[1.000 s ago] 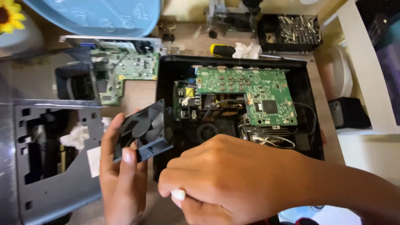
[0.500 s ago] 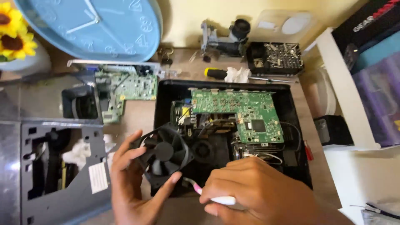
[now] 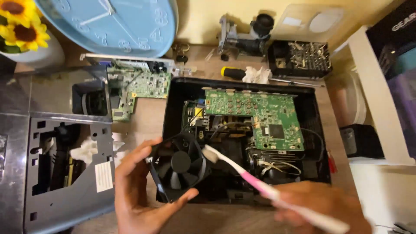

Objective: The person uses a toothbrush to clean a small black cooling fan and the interior of a disassembled electronic device. They brush the fan blades and housing, then brush the internal components and circuit boards inside the device casing.

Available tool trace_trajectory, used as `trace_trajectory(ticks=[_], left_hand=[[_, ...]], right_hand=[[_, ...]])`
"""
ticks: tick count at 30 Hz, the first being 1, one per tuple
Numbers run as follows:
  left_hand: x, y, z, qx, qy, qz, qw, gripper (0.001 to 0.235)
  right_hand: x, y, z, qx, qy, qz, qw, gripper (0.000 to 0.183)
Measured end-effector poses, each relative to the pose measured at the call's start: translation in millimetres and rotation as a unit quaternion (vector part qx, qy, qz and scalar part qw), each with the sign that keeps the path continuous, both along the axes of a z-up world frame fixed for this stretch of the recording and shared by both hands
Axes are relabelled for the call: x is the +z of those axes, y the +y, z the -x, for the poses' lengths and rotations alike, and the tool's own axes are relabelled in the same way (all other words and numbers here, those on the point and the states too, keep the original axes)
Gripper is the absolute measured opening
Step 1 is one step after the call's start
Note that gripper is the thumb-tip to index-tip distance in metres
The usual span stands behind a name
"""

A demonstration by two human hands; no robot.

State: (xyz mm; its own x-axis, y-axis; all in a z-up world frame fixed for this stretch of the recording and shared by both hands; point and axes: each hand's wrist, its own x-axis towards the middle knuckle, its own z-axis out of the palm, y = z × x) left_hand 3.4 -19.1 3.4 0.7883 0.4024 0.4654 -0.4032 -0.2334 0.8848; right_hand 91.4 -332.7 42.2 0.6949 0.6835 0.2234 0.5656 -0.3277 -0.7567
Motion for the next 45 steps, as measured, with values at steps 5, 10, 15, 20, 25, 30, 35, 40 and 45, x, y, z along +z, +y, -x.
trace_trajectory(ticks=[5, 10, 15, 20, 25, 30, 35, 40, 45], left_hand=[[-5.7, -2.6, -0.4, 0.035, 0.01, -0.018, 0.999, 0.104], [-5.2, -3.9, -1.4, 0.052, 0.021, -0.015, 0.998, 0.103], [-3.8, 2.4, 2.5, 0.019, 0.028, -0.039, 0.999, 0.114], [-1.3, 3.2, 6.4, -0.005, 0.016, -0.077, 0.997, 0.115], [1.1, 3.4, 9.7, -0.002, 0.015, -0.094, 0.995, 0.114], [7.2, 4.0, 9.6, 0.018, 0.045, -0.119, 0.992, 0.104], [5.8, 3.2, 11.1, -0.003, 0.044, -0.115, 0.992, 0.1], [4.8, 1.1, 10.1, 0.005, 0.053, -0.184, 0.981, 0.098], [11.5, -3.0, 9.1, 0.016, 0.123, -0.152, 0.981, 0.1]], right_hand=[[22.3, 79.5, 18.0, -0.114, -0.149, -0.081, 0.979, 0.019], [19.0, 78.9, 15.7, -0.059, -0.139, -0.05, 0.987, 0.019], [25.5, 100.7, 27.5, -0.157, -0.13, 0.008, 0.979, 0.022], [23.1, 105.6, 26.9, -0.154, -0.1, -0.117, 0.976, 0.014], [11.9, 91.8, 33.4, -0.189, -0.115, -0.062, 0.973, 0.008], [7.3, 103.2, 41.9, -0.289, -0.093, 0.023, 0.953, 0.021], [8.4, 118.6, 58.8, -0.384, -0.037, 0.079, 0.919, 0.025], [14.5, 114.4, 43.5, -0.29, -0.064, -0.005, 0.955, 0.016], [27.1, 98.4, 34.5, -0.17, -0.098, 0.038, 0.98, 0.025]])
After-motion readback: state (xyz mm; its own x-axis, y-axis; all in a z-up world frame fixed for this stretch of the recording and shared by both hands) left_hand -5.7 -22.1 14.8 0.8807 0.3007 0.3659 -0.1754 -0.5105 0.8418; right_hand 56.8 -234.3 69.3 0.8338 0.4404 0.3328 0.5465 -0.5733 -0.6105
